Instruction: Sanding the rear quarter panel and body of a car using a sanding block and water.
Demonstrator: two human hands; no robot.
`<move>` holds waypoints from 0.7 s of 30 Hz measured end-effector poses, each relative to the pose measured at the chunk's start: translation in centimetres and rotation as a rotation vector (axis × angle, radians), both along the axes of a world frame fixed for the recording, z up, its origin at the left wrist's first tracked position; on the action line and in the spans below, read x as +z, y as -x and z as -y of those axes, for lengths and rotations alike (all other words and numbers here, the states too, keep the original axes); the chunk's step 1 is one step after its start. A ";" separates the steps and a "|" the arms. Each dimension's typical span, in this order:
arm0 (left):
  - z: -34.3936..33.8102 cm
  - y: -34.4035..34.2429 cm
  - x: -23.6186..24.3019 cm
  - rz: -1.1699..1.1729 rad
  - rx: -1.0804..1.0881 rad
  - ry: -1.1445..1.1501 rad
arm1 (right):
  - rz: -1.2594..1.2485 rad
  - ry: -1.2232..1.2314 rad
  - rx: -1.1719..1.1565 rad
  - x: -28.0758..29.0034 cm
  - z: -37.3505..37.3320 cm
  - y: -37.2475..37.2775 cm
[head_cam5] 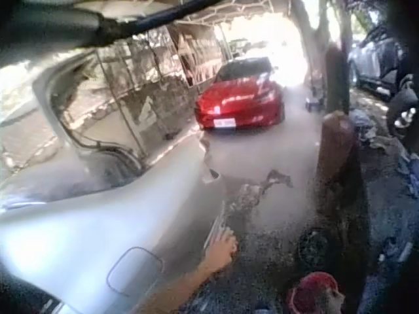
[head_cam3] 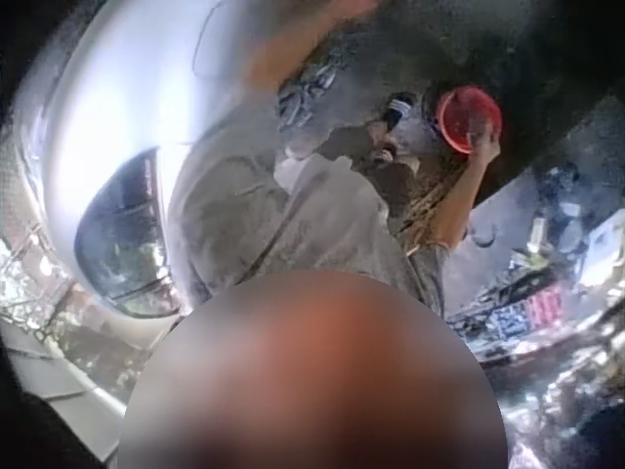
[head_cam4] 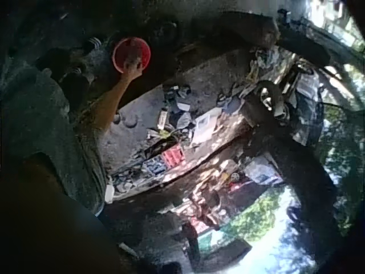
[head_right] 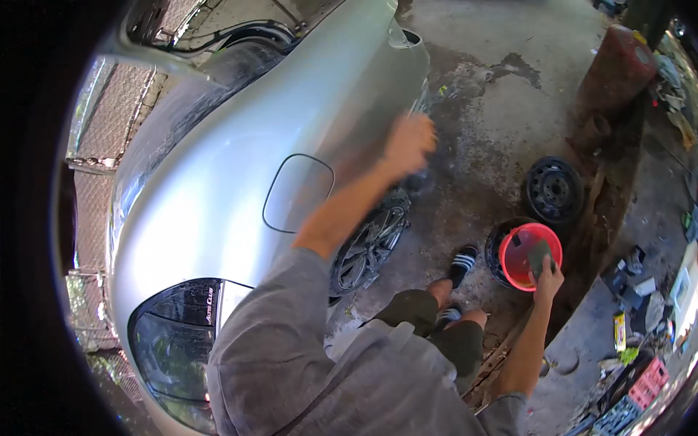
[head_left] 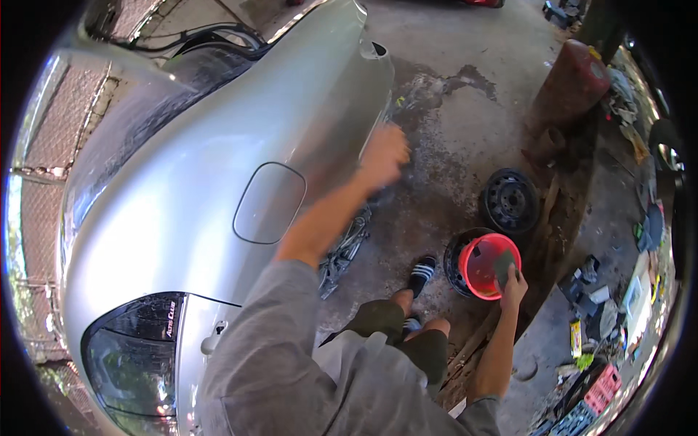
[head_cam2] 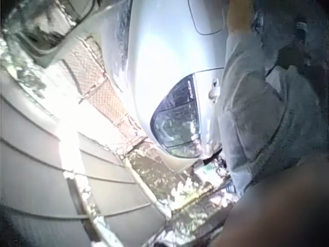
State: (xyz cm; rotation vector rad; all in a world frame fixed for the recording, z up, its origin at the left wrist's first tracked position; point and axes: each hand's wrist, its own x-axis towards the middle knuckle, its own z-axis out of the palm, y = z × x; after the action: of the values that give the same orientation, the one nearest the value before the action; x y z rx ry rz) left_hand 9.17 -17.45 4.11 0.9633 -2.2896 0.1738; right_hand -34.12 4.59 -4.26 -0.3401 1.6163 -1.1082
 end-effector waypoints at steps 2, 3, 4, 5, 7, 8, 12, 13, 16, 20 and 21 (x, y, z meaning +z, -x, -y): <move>-3.3 10.6 -5.1 -0.261 -0.324 -0.217 | -0.034 -0.066 -0.055 -3.3 0.0 1.9; -6.0 14.9 -7.7 -0.185 -0.294 -0.443 | -0.143 -0.136 0.004 -5.4 0.5 2.9; -8.9 19.5 -8.4 -0.044 -0.112 -0.703 | -0.255 -0.214 0.059 -7.8 0.1 4.2; -10.4 22.8 -12.8 0.039 -0.180 -0.899 | -0.241 -0.222 0.065 -10.3 -0.5 5.2; -12.8 29.7 -18.5 0.167 -0.255 -1.121 | -0.998 -0.084 0.480 -17.1 -0.8 8.2; -13.8 32.2 -22.6 0.221 -0.226 -1.176 | -1.023 -0.224 0.578 -18.4 -0.3 8.3; -12.6 35.1 -34.0 0.514 -0.051 -1.404 | -1.139 -0.449 0.953 -26.8 2.9 5.7; -12.4 35.8 -35.8 0.288 0.062 -1.460 | -1.123 -0.437 0.965 -29.7 3.0 6.0; -13.9 41.3 -40.5 -0.435 0.338 -1.558 | -1.142 -0.566 1.242 -38.3 0.1 11.9; -17.9 41.6 -51.1 -0.358 0.687 -1.503 | -1.033 -0.218 1.209 -50.1 -3.8 11.8; -18.6 36.4 -56.0 -0.318 0.777 -1.420 | -0.974 -0.105 1.217 -49.3 -1.8 5.5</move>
State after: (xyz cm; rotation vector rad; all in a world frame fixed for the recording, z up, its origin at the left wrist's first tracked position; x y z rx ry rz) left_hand -27.21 1.13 -51.91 2.2703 -1.3734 -1.3325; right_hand -39.63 6.36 -53.59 -1.6954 1.7262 0.1617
